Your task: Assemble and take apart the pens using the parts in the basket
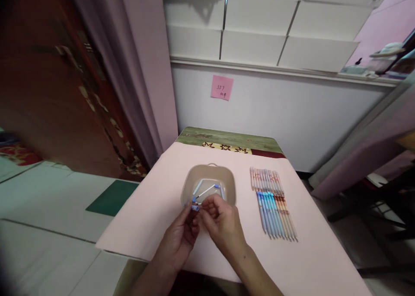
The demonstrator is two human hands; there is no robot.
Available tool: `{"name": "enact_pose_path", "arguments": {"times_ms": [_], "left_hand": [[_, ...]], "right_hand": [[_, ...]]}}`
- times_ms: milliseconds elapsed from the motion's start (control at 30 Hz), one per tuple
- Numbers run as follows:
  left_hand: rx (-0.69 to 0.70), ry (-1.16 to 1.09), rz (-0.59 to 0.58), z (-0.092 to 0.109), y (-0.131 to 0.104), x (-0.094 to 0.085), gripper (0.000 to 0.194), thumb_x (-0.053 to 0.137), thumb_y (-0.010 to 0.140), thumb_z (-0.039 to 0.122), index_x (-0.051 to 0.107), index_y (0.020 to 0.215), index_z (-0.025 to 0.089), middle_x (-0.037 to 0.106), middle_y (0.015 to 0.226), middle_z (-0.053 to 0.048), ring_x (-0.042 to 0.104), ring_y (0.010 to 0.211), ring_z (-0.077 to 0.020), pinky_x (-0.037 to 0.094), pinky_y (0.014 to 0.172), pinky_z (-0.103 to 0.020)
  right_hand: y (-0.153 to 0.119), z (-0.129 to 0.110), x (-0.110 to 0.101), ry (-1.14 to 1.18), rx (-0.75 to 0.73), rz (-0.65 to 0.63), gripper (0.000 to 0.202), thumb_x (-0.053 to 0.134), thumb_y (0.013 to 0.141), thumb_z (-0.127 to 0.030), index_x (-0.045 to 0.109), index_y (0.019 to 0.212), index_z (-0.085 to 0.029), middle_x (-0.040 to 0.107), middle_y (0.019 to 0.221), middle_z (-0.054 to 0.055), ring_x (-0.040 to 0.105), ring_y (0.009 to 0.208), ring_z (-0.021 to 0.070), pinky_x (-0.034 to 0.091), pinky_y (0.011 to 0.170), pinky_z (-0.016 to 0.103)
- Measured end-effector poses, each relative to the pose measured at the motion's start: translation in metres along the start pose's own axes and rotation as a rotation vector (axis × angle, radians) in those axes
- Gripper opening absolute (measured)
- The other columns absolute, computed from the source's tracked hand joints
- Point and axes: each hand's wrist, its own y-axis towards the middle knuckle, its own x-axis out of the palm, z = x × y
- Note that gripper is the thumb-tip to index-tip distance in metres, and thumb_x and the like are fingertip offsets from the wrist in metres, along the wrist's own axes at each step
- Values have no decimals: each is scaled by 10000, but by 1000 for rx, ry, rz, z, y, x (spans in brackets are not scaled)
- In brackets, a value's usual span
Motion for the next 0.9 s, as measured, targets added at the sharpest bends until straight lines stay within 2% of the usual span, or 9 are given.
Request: {"name": "enact_pose_path", "arguments": {"times_ms": [100, 233, 433, 667, 800, 900], "left_hand": [[41, 27, -41, -2, -1, -3, 129, 693, 787, 212, 647, 837, 103, 632, 651, -10, 531, 474, -53, 427, 412, -137], [89, 63, -24, -3, -2, -5, 202, 756, 719, 240, 645, 836, 118, 629, 676, -5, 516, 484, -51, 409, 415, -142], [70, 62, -19, -7, -1, -9, 206, 765, 704, 237, 642, 820, 120, 622, 654, -3, 517, 484, -57, 416, 423, -150], [61, 36, -4, -6, -3, -11, 209, 786, 672, 215, 654, 806, 121, 628, 648, -2, 541, 491, -62, 419, 421, -146], [-19, 29, 29, -3, 2, -17, 160, 753, 712, 197, 639, 783, 112, 605, 634, 2, 485, 441, -40, 373, 368, -134], [-36, 51, 5, -3, 5, -23, 173, 748, 722, 223, 617, 745, 113, 566, 603, 18, 442, 415, -32, 328, 334, -132]], "right_hand": [[-2, 2, 0, -52, -6, -35, 48, 600, 820, -256, 591, 838, -213, 673, 674, -13, 645, 588, 126, 481, 532, 200], [-5, 3, -1, -170, -36, 6, 10, 592, 796, -215, 589, 804, -220, 643, 630, -26, 599, 533, 117, 450, 498, 199], [-6, 5, 1, -168, 4, -37, 30, 579, 798, -200, 581, 796, -230, 657, 626, -28, 621, 551, 129, 469, 518, 205], [-5, 4, 9, -207, -22, -71, 52, 607, 782, -180, 592, 794, -228, 668, 651, -29, 619, 571, 129, 460, 546, 210], [1, 7, 9, -193, 42, -88, 49, 641, 771, -205, 602, 743, -211, 619, 602, -38, 567, 547, 113, 416, 522, 197], [4, 15, 8, -106, 136, -144, 111, 675, 763, -281, 621, 723, -193, 582, 563, -42, 520, 522, 103, 394, 499, 192]]}}
